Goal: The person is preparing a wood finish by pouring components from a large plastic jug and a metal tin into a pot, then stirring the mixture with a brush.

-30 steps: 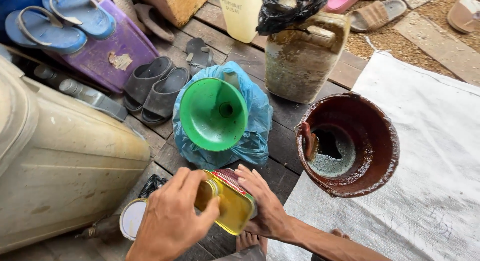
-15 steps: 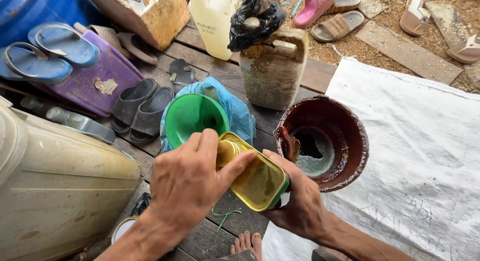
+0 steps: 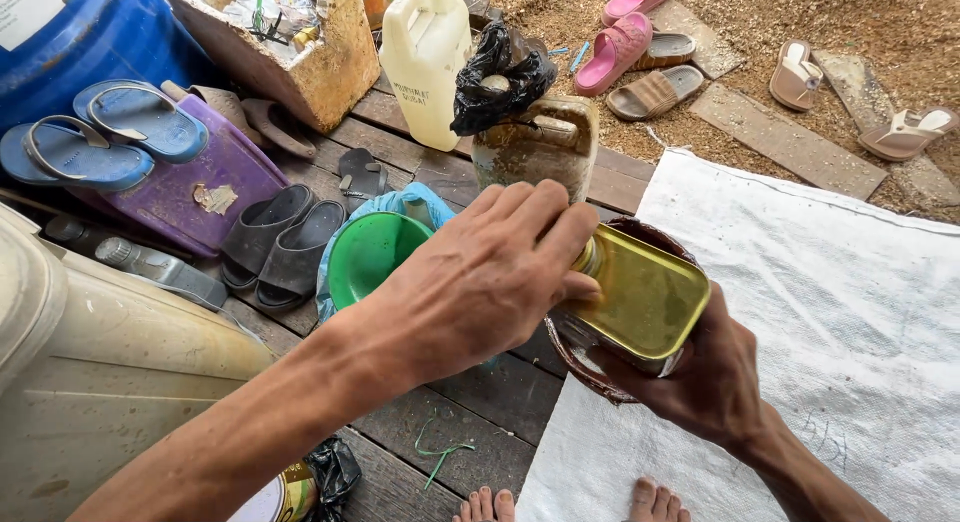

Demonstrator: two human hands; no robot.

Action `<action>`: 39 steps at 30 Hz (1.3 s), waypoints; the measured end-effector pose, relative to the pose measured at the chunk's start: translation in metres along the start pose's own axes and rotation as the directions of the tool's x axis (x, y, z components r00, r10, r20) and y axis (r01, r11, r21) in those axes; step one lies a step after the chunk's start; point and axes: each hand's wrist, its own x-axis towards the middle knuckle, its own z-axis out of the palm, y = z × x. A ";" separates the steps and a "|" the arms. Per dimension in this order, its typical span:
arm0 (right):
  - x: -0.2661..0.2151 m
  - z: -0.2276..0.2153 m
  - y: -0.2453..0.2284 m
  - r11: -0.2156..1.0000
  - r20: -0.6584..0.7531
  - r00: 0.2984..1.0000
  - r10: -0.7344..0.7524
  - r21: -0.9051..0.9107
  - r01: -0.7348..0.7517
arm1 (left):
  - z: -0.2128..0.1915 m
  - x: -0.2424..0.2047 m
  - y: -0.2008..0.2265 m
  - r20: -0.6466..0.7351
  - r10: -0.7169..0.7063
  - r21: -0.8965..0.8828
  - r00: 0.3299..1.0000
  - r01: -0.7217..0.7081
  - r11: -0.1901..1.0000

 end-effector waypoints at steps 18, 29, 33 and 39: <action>-0.033 -0.067 0.093 0.951 -0.151 0.989 0.002 -0.305 -0.049 | 0.300 -0.175 0.001 0.403 -0.498 -0.563 0.768 0.637 0.527; -0.059 -0.069 0.151 0.817 -0.169 0.961 -0.219 -0.571 0.085 | 0.282 -0.155 0.017 -0.250 -0.425 -0.453 0.870 0.283 0.845; -0.030 -0.063 0.099 0.858 -0.129 0.989 0.074 -0.498 -0.129 | 0.143 -0.044 0.003 -0.402 -0.261 -0.538 0.878 0.004 0.843; -0.041 -0.038 0.122 0.899 -0.266 0.960 0.090 -0.394 -0.194 | 0.082 0.067 0.000 0.008 -0.237 -0.586 0.971 0.196 0.786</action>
